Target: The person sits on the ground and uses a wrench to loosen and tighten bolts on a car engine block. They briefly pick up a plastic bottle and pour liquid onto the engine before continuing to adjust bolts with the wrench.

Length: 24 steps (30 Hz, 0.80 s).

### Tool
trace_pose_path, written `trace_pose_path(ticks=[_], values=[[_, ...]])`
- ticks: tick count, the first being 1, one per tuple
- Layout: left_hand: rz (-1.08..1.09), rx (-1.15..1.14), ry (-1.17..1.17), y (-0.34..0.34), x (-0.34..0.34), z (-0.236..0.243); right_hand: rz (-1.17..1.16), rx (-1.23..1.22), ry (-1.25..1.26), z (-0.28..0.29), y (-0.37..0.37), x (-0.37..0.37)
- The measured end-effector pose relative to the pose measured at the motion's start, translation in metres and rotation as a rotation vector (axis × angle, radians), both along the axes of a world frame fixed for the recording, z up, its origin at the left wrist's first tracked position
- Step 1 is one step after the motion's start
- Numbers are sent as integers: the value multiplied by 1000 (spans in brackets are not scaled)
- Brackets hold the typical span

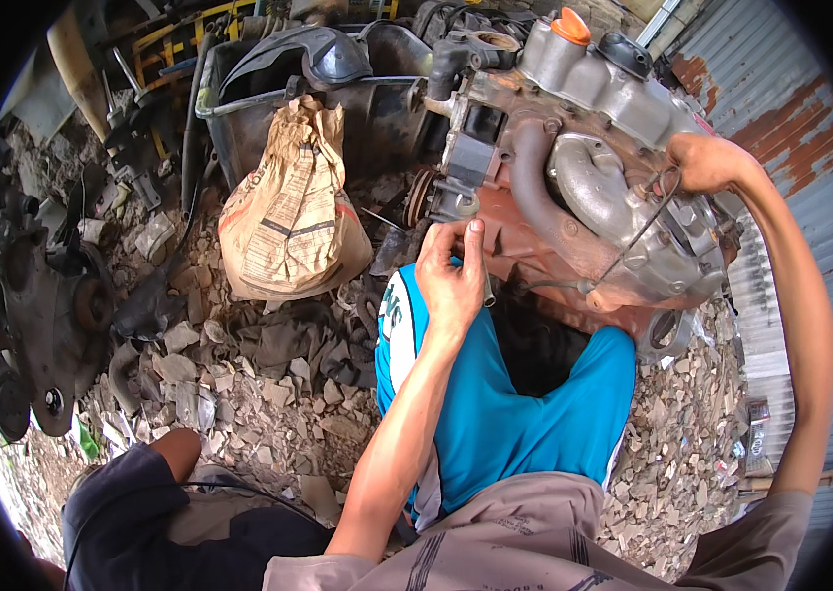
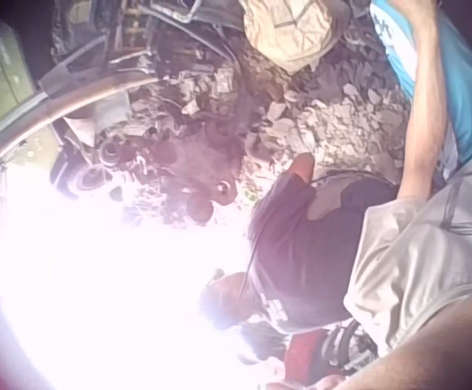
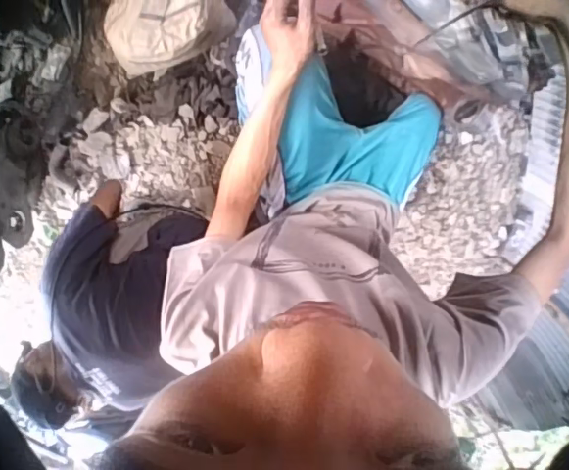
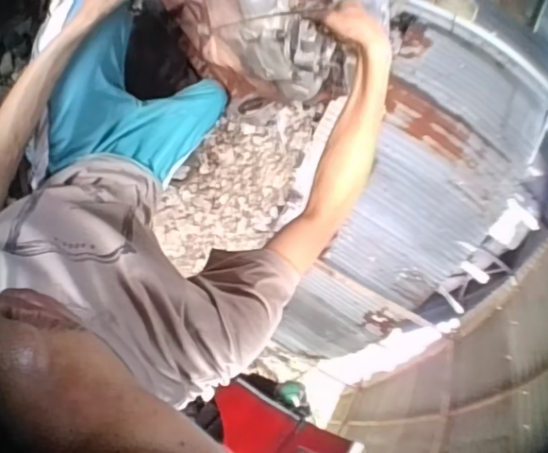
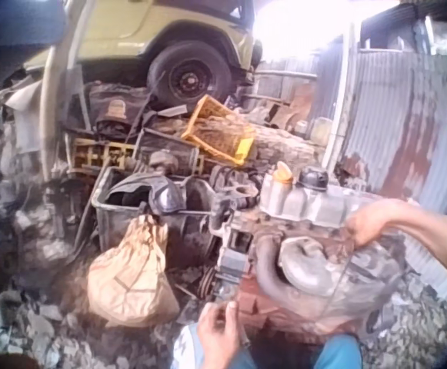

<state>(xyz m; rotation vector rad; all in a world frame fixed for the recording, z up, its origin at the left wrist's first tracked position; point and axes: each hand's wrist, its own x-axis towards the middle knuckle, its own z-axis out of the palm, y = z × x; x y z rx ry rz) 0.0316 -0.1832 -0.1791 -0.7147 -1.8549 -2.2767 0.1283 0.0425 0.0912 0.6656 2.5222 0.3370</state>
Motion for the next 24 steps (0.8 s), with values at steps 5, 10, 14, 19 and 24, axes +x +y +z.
trace_pose_path(ticks=[5,10,14,19,24], values=[[-9,-41,-20,-1,2,-3,20,-111,71,-3,-1,-1],[-20,-79,-28,-1,5,-3,-126,-81,-19,8,-20,-6],[-16,-78,-35,-5,1,-3,-47,-1,27,-6,-6,-5],[-25,-74,-47,-7,0,-8,-113,-82,157,13,-10,1],[-268,100,-365,1,4,19,49,22,560,24,-10,33]])
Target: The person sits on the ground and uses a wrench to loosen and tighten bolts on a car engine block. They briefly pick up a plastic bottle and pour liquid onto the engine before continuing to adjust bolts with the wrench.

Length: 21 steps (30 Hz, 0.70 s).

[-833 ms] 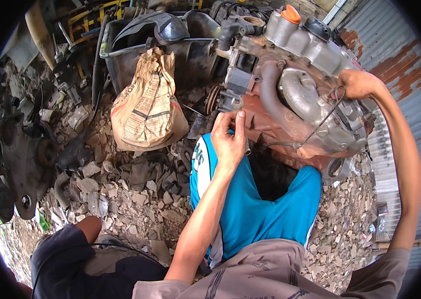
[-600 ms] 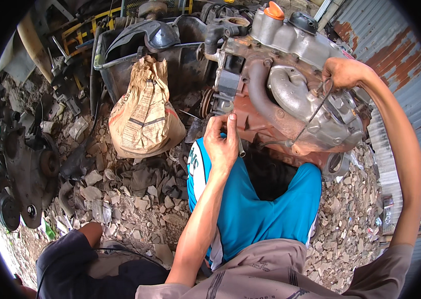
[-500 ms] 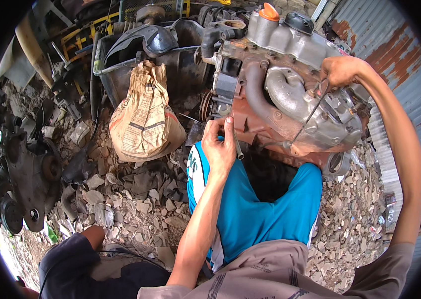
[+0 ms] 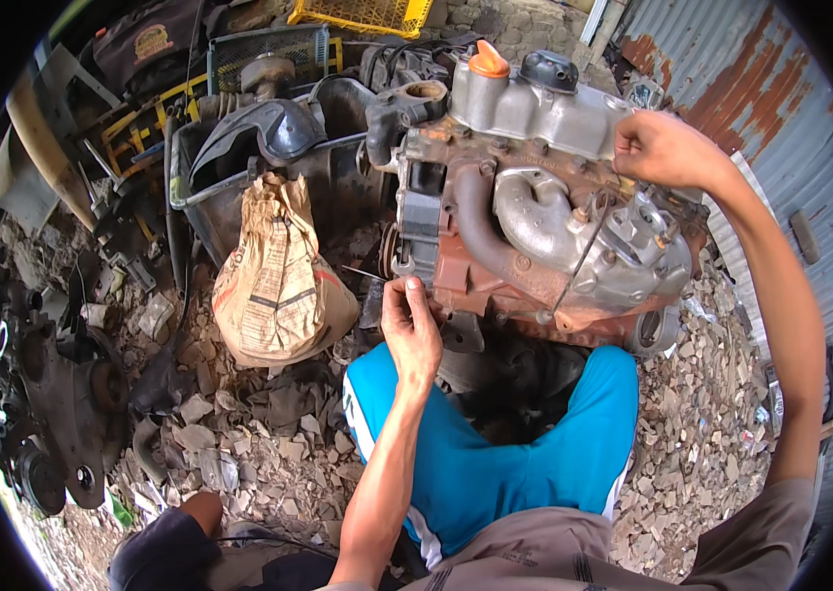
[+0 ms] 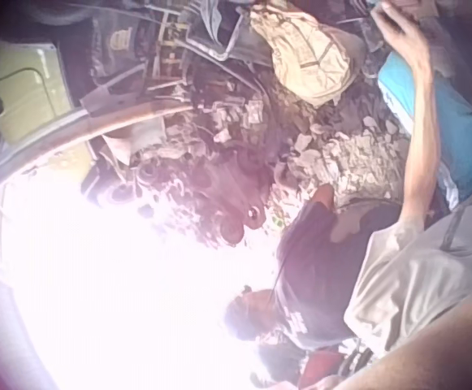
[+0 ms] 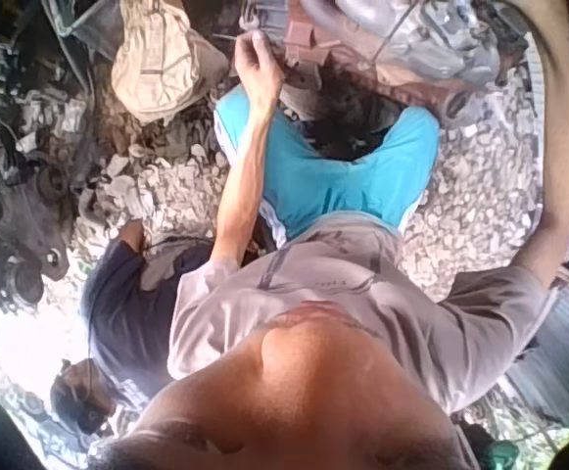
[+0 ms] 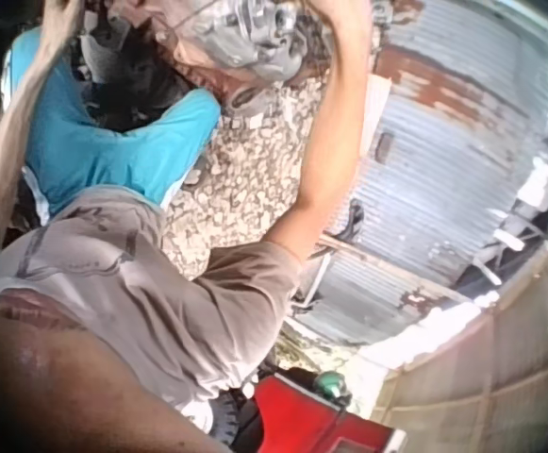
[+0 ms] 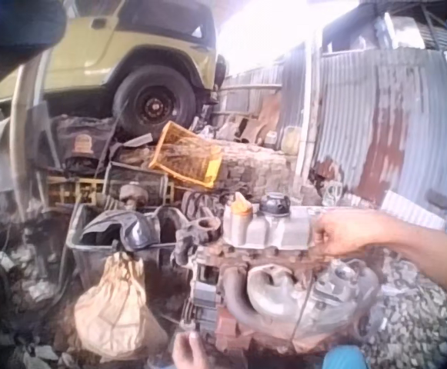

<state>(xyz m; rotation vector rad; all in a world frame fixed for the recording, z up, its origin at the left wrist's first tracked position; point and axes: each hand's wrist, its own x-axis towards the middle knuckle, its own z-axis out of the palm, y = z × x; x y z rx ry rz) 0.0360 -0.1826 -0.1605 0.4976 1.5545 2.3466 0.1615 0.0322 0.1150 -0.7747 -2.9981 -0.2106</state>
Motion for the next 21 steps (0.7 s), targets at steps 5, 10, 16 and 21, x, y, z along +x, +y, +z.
trace_pose_path(ticks=[5,10,16,21], values=[[-119,-304,253,29,-36,55,-15,-316,439,-4,-58,55],[-41,-517,716,68,-62,79,-240,-518,1013,-64,-82,146],[-62,-717,1217,66,-97,118,-494,-680,1151,-176,-62,213],[-203,-1010,1674,76,-114,168,-585,-732,1201,-241,-50,231]])
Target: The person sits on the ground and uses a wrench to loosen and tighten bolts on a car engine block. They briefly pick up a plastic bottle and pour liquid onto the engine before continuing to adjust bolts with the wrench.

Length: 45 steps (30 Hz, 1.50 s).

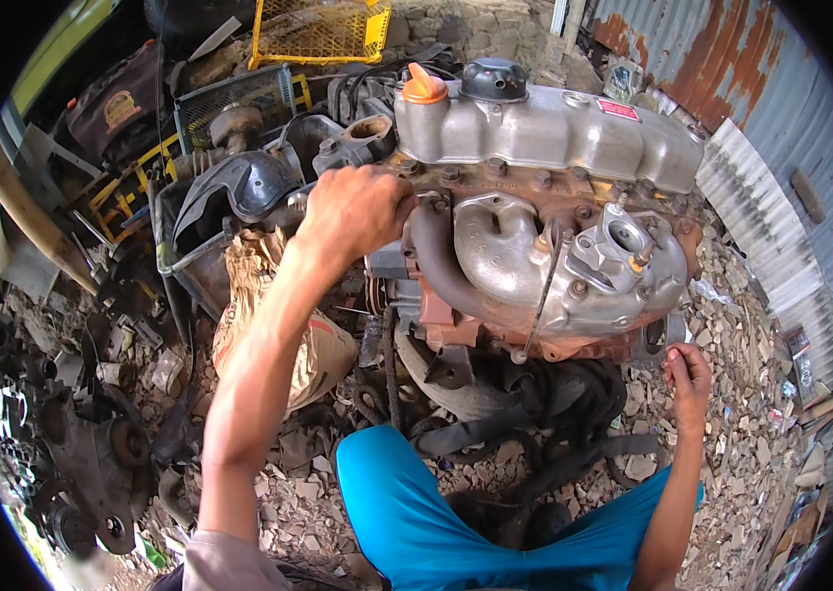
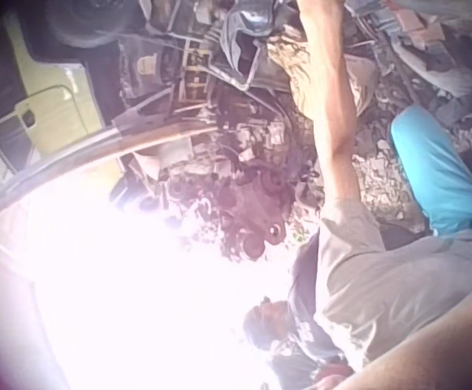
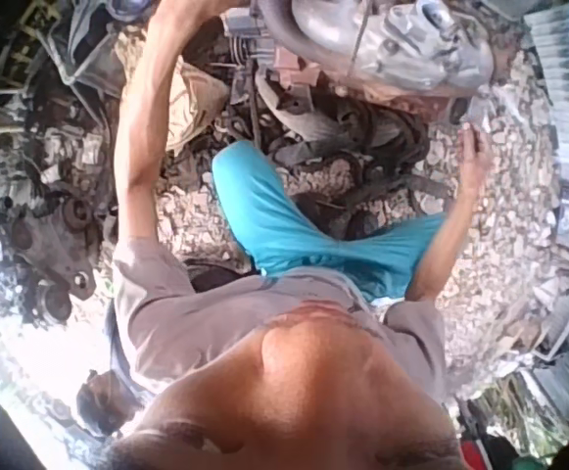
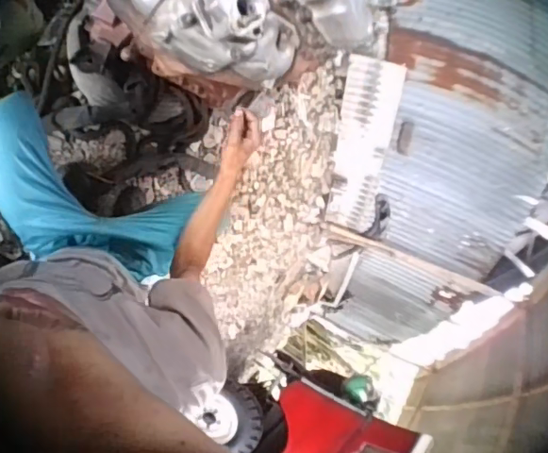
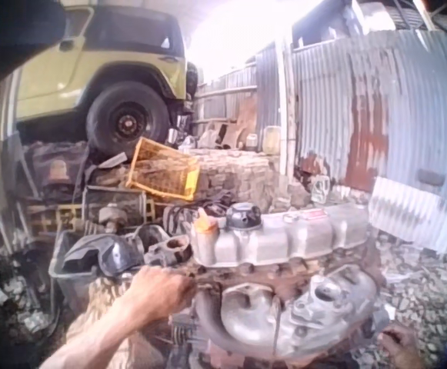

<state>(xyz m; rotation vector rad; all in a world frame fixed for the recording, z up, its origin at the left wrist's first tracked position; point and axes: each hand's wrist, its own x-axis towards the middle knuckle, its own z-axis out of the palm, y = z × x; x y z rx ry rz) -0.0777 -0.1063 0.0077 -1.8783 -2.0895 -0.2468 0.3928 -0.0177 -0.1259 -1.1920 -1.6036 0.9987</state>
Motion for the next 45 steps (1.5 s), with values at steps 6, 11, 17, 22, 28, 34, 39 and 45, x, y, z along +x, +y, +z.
trace_pose_path(ticks=[6,11,17,22,28,34,39,45], values=[[-142,-196,296,29,7,38,87,-27,-115,-27,4,12],[-135,-340,416,44,21,47,191,15,-145,-31,20,2],[-178,-309,497,41,6,35,221,66,-174,-43,35,-8],[-152,-215,520,41,-2,23,248,61,-117,-62,50,-11],[-115,-240,509,45,-1,21,273,-53,-52,-56,54,-16],[-231,-404,518,54,-6,47,282,-13,-19,-68,66,-12],[-73,-541,517,54,1,57,230,22,7,-75,72,-16],[-10,-434,512,46,6,54,220,80,79,-85,81,-20]])
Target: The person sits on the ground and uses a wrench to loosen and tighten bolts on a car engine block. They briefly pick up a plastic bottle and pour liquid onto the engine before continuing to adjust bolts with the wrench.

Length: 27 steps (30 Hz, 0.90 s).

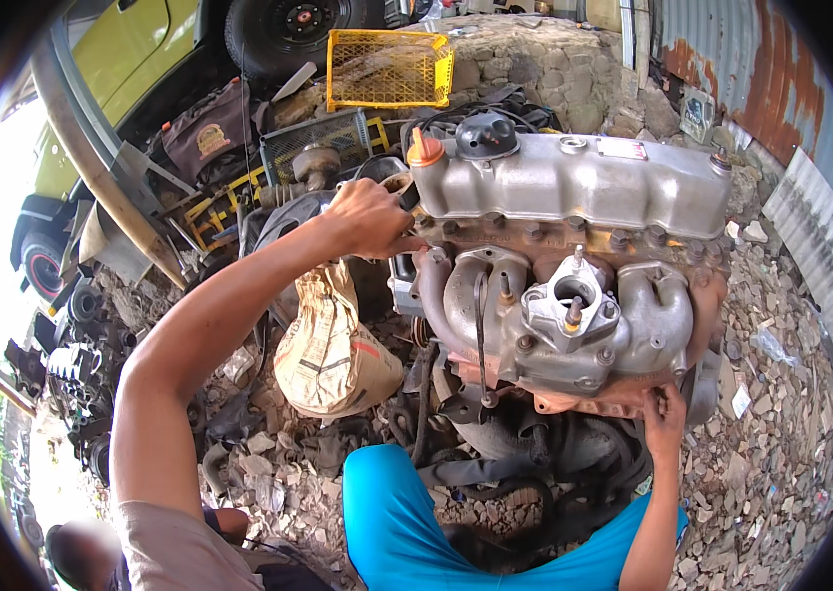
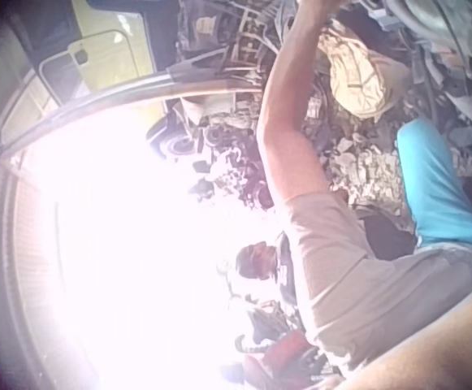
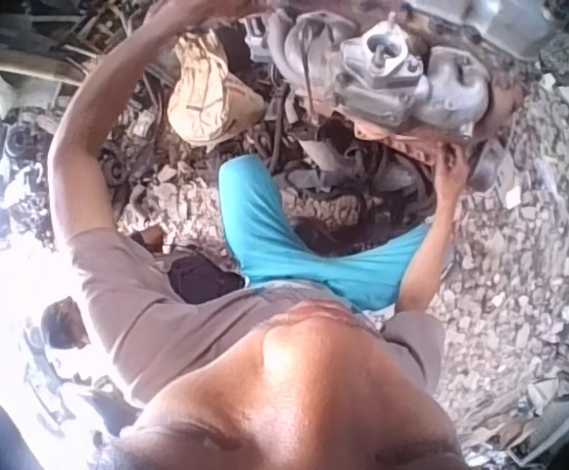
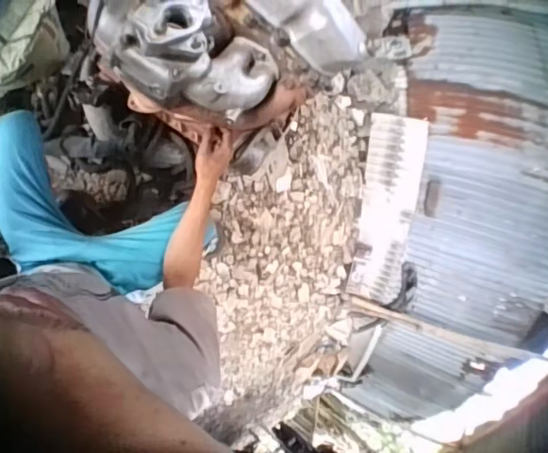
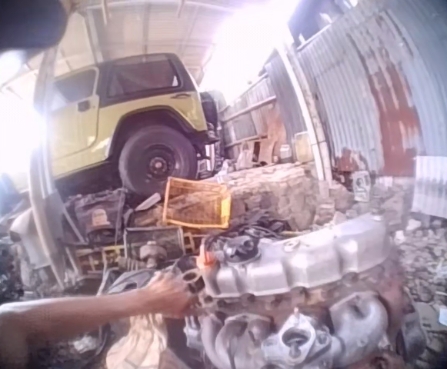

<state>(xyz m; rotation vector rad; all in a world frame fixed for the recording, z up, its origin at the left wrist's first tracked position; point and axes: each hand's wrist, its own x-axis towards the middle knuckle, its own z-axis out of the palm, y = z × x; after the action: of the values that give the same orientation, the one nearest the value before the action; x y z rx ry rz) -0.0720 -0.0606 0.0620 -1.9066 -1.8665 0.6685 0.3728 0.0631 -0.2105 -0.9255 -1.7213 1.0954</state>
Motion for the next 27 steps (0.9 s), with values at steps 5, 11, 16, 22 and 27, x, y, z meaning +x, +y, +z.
trace_pose_path(ticks=[5,11,16,22,27], values=[[-38,127,-63,2,-11,-18,-12,-19,24,-6,7,6],[-76,338,-189,-31,-23,-56,46,-126,59,18,-8,27],[-61,419,-279,-26,-29,-62,57,-241,188,12,4,23],[179,191,-200,-18,-9,-41,-13,106,-94,-5,5,22],[130,251,-105,-37,4,-3,28,107,-241,5,1,19]])
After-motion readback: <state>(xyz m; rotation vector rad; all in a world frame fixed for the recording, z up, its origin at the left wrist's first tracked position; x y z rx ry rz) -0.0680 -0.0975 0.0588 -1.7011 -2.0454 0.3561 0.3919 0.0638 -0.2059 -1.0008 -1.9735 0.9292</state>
